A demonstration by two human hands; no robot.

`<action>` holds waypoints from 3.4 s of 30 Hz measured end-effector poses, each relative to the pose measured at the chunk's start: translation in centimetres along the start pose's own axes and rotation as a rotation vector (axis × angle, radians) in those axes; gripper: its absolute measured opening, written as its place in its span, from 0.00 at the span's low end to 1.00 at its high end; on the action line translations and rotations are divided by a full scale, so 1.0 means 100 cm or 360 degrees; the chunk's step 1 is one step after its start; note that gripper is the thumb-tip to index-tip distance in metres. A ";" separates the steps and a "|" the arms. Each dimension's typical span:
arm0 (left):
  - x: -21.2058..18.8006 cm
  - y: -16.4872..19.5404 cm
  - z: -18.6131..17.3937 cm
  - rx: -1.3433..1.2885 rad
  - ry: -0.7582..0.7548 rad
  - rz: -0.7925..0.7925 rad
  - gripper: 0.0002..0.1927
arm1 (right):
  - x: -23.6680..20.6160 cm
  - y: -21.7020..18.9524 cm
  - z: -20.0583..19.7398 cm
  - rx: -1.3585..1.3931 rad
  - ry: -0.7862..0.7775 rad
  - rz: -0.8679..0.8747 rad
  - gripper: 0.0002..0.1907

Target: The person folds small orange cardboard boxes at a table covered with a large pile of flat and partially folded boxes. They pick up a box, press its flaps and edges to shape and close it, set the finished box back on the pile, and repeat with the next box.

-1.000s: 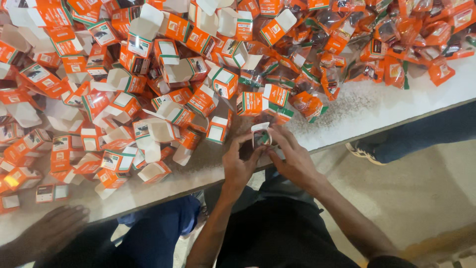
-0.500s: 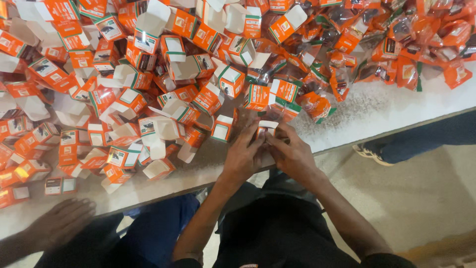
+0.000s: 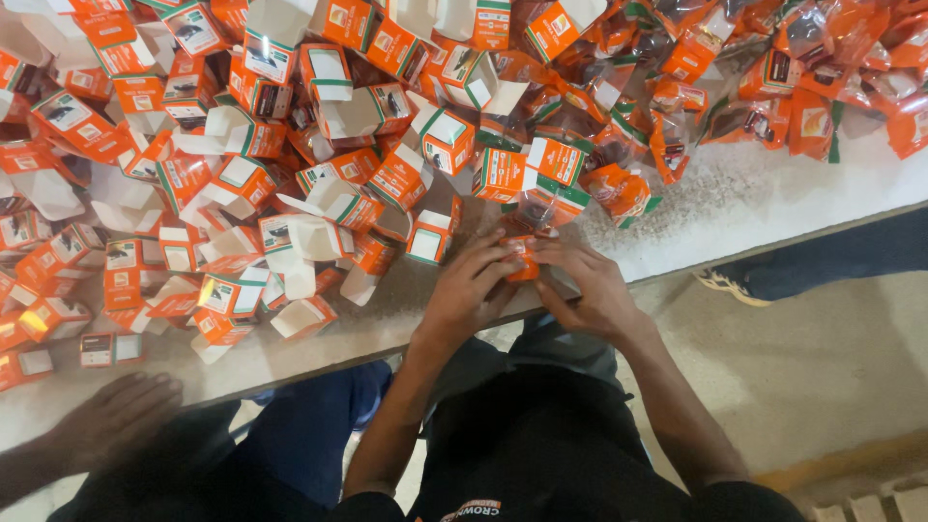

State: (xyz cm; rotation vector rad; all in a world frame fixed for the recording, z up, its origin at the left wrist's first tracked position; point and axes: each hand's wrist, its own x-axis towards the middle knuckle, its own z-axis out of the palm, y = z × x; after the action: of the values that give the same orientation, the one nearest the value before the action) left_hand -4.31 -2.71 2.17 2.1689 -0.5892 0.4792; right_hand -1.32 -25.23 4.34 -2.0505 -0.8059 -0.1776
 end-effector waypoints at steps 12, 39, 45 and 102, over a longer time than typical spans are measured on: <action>0.003 0.004 -0.003 -0.0237 0.0136 -0.0071 0.17 | 0.008 -0.008 0.008 -0.0293 0.0134 -0.0088 0.12; 0.112 0.008 -0.031 0.1083 -0.0238 0.0256 0.31 | 0.008 -0.012 0.003 -0.0631 0.0136 -0.0022 0.25; 0.103 0.033 -0.070 0.0867 -0.0218 -0.0080 0.32 | 0.042 0.005 -0.004 -0.0793 -0.0046 -0.0048 0.24; 0.023 0.008 0.030 0.0019 0.0028 -0.0370 0.32 | -0.008 -0.005 0.026 0.0117 0.0684 -0.0173 0.10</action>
State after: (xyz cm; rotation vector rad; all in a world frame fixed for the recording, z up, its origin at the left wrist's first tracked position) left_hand -2.51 -6.06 2.08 2.2081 -0.3191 0.3758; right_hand -2.67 -23.37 2.90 -1.8090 -0.6419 -0.6178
